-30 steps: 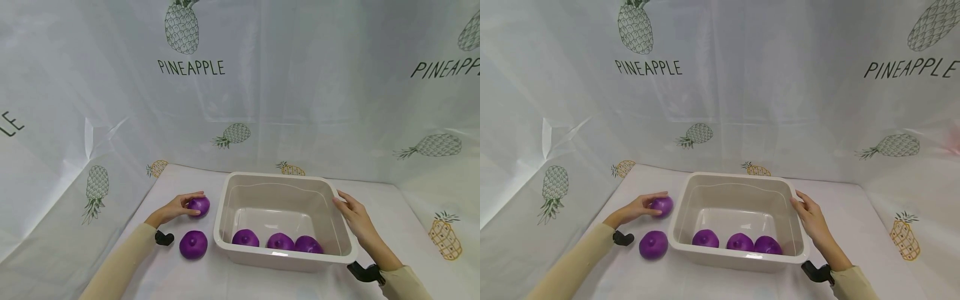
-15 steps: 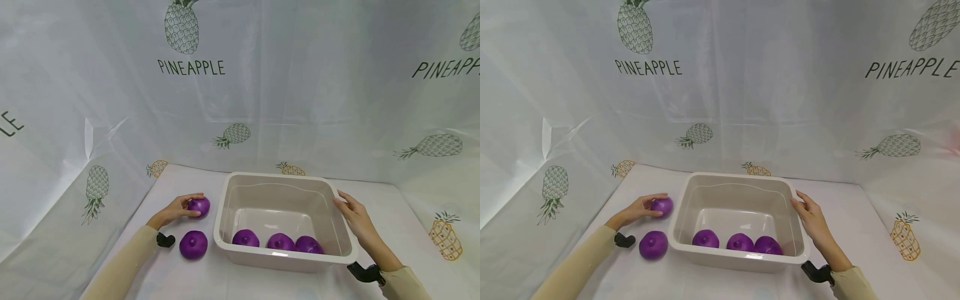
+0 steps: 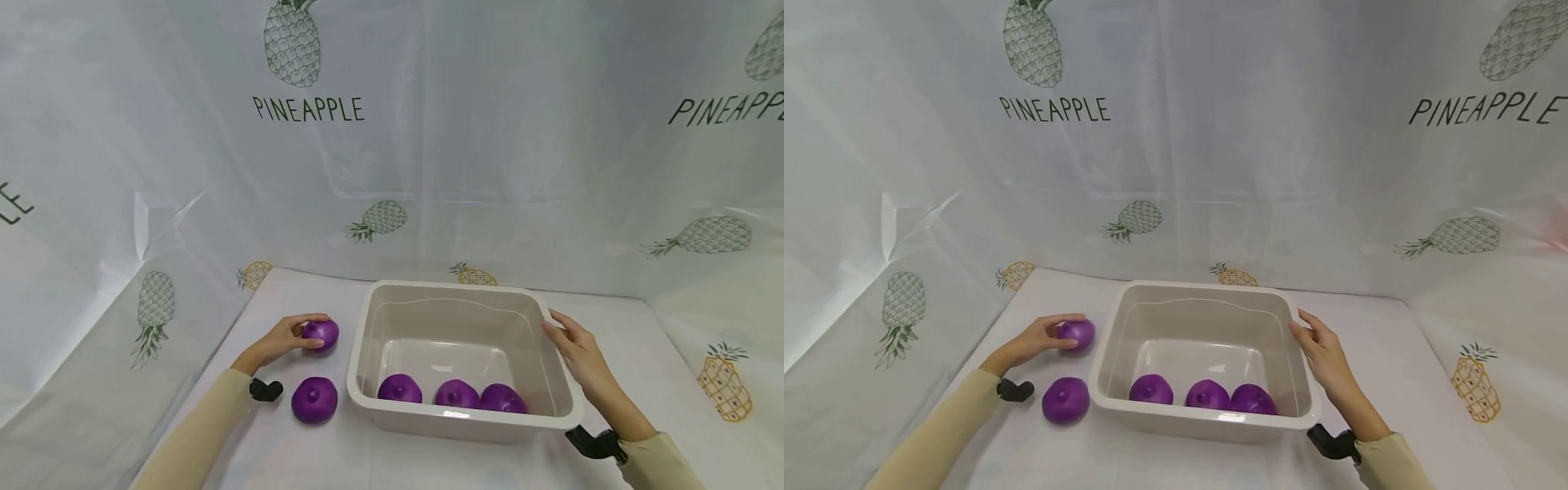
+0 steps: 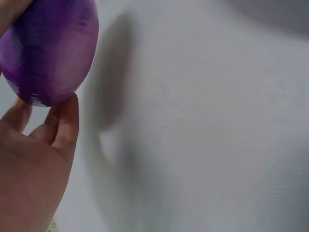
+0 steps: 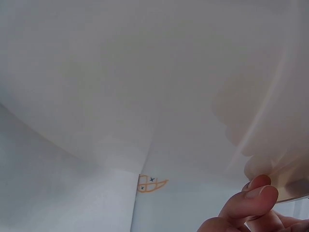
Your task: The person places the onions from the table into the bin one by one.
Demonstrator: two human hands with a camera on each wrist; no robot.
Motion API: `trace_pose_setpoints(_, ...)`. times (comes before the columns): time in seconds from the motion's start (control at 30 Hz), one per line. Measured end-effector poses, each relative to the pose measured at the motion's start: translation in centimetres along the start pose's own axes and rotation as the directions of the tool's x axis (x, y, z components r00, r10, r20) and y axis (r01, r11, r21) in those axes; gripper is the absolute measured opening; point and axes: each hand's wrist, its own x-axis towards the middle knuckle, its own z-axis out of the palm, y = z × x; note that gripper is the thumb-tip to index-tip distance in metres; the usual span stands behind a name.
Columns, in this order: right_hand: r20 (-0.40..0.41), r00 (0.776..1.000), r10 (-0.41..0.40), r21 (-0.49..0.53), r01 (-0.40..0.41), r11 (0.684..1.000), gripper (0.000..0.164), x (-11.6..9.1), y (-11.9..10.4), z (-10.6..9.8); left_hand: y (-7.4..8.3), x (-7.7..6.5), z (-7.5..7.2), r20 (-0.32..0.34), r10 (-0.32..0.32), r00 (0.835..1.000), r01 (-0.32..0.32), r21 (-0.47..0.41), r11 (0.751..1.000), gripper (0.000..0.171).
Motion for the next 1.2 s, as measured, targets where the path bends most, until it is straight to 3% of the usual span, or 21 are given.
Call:
trace_pose_setpoints(0.4, -0.004, 1.000, 0.005, -0.015, -0.006, 1.000, 0.055, 0.1, -0.4, -0.2, 4.9, -0.9, -1.4, -0.060, 0.069, 0.996, -0.070, -0.013, 0.997, 0.058)
trace_pose_setpoints(0.67, 0.002, 1.000, 0.013, -0.011, -0.013, 1.000, 0.055, 0.0, -0.4, 0.0, 8.7, -1.2, -1.1, -0.076, 0.096, 0.993, -0.097, -0.009, 0.995, 0.059)
trace_pose_setpoints(1.2, 0.016, 0.999, 0.031, -0.009, -0.031, 0.999, 0.053, 0.2, -0.1, -0.2, 16.2, 0.8, 0.2, -0.030, 0.105, 0.994, -0.105, 0.008, 0.994, 0.058)
